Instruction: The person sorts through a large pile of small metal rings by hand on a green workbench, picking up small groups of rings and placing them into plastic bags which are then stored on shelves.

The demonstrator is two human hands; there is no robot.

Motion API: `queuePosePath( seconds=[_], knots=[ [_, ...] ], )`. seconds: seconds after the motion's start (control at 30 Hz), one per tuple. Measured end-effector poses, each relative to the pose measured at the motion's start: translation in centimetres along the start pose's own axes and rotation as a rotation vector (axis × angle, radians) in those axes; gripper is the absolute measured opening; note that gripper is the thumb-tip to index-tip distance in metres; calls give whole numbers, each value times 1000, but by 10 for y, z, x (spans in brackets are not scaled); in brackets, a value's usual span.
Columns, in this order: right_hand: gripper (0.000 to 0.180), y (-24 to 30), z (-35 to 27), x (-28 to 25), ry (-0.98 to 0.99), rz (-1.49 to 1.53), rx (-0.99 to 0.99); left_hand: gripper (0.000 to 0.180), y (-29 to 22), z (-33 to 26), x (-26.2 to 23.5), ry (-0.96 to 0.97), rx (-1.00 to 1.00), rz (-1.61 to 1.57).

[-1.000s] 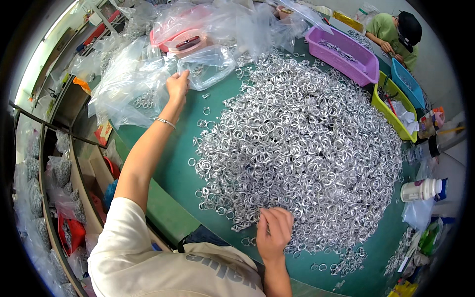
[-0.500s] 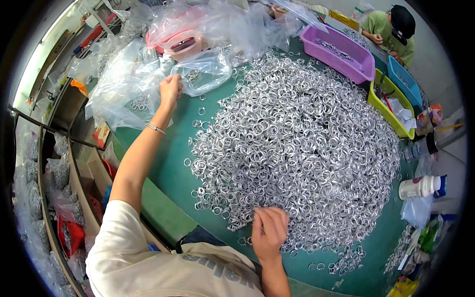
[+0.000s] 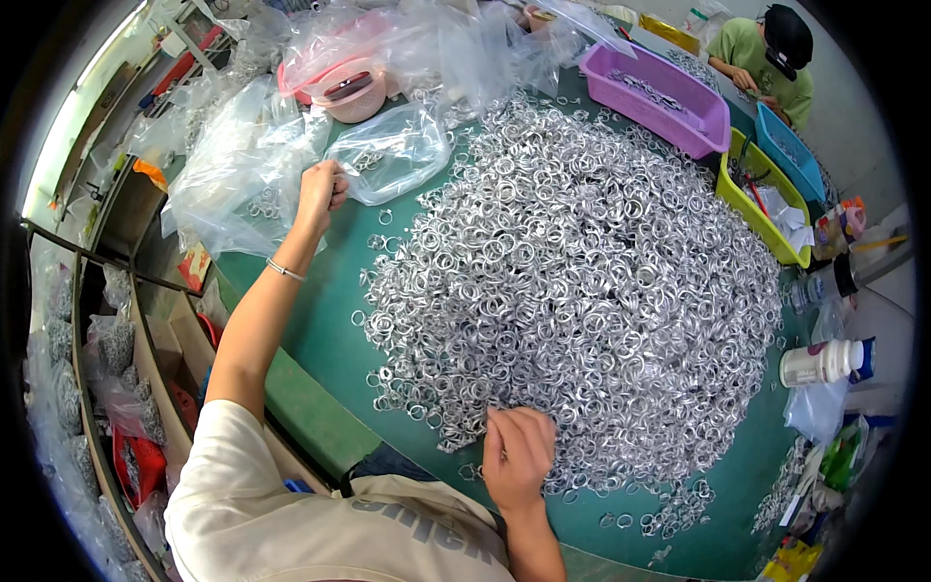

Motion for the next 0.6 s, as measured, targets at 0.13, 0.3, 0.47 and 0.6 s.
queuePosePath(
  seconds=[0.13,0.3,0.47,0.6],
  knots=[
    [17,0,-1,0,9,-7,-8,10,0,-2,-5,37,12,-20],
    [18,1,-1,-2,16,-4,-6,12,-4,-14,-5,84,-20,-77],
    [16,6,1,-2,29,9,-5,13,-13,-29,-8,106,-25,-64],
    [16,7,1,-2,39,13,1,11,-16,-36,-12,119,-22,-83]
  ],
)
Point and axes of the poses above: each hand's wrist, its own z-axis towards the middle knuckle, its own x-axis out of the palm, y = z × x, the point moved 2 cm from there along z, towards the middle knuckle, and after that the axes turned 9 degrees about x, right-handed, at the moved point
